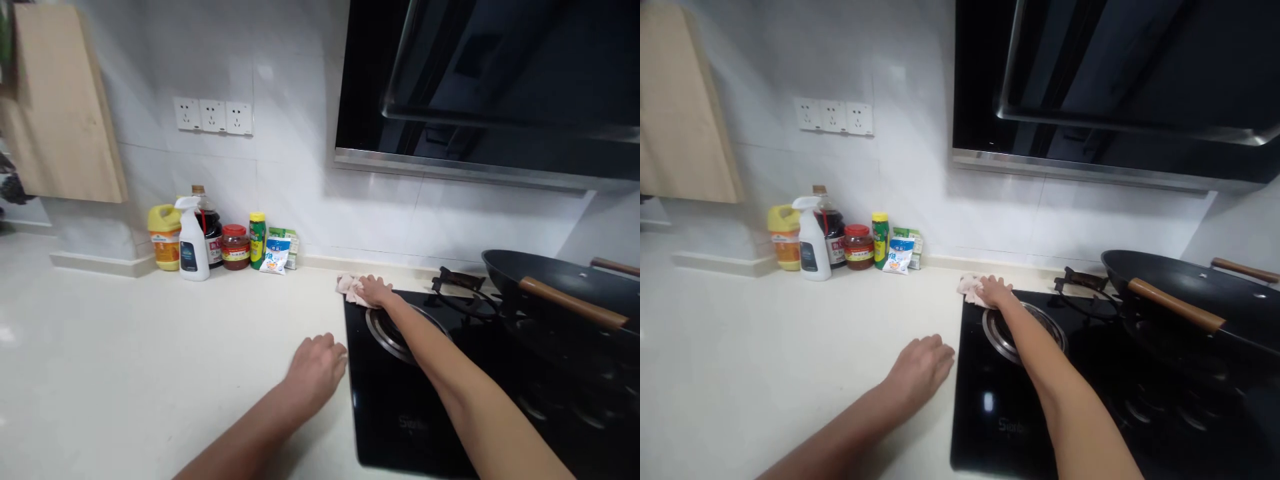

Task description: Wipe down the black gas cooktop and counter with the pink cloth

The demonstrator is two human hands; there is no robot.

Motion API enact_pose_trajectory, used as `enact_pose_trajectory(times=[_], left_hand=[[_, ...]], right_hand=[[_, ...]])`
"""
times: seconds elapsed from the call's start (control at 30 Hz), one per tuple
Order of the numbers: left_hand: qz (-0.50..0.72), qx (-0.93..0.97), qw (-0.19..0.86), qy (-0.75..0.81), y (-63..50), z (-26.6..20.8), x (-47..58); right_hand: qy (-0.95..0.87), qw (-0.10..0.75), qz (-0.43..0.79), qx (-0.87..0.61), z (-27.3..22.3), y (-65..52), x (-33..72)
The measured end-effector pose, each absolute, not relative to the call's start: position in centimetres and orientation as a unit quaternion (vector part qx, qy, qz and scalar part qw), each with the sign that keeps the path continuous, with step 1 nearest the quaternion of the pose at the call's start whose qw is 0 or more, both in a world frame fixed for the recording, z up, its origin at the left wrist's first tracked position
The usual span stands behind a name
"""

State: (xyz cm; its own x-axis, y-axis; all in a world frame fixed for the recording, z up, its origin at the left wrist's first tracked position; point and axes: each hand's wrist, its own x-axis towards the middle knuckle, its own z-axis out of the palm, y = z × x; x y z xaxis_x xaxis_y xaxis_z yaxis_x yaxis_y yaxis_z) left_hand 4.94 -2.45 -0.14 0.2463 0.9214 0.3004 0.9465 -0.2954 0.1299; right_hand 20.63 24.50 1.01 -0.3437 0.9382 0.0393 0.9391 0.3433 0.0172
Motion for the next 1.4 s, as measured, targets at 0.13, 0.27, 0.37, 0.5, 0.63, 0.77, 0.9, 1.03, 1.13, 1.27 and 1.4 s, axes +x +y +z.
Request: enact_pose_trajectory(times=[0.13,0.27,0.37,0.5,0.63,0.77,0.9,1.03,1.13,1.27,1.4], left_hand=[[-0.236,-0.724,0.058,-0.645,-1.9,0.6,4.1],[-0.286,-0.691,0.057,-0.661,-1.4,0.6,3.1],[-0.322,-0.672,0.040,-0.665,-1.2,0.4,2.4],[-0.349,-0.658,0.011,-0.668,-1.1,0.6,1.6],[-0.348,-0.659,-0.008,-0.667,-1.1,0.6,1.3],[-0.341,-0.664,-0.022,-0.665,-0.9,0.3,1.1],[-0.342,-0.666,-0.030,-0.663,-0.7,0.1,0.9],[-0.345,-0.669,-0.043,-0.657,-0.5,0.2,0.9],[-0.345,-0.676,-0.056,-0.649,-0.4,0.4,1.1],[-0.341,-0.683,-0.069,-0.642,-0.4,0.5,1.2],[-0.332,-0.685,-0.079,-0.643,-0.7,0.8,1.3]], right_hand=[[-0.839,0.026,-0.035,-0.543,1.0,20.3,19.6],[-0.872,0.033,-0.055,-0.486,1.1,14.5,18.7],[-0.895,0.046,-0.069,-0.438,0.7,9.6,19.2],[-0.912,0.081,-0.074,-0.395,0.1,3.1,22.5],[-0.904,0.145,-0.084,-0.393,-0.6,-2.3,26.9],[-0.886,0.180,-0.118,-0.411,-1.5,-5.7,30.9],[-0.861,0.180,-0.173,-0.444,-2.4,-7.6,34.0],[-0.851,0.164,-0.188,-0.463,-2.2,-9.4,34.9],[-0.851,0.178,-0.133,-0.476,-1.2,-10.4,33.5],[-0.833,0.231,0.065,-0.499,0.8,-9.9,30.7],[-0.769,0.333,0.351,-0.418,2.1,-6.3,29.6]])
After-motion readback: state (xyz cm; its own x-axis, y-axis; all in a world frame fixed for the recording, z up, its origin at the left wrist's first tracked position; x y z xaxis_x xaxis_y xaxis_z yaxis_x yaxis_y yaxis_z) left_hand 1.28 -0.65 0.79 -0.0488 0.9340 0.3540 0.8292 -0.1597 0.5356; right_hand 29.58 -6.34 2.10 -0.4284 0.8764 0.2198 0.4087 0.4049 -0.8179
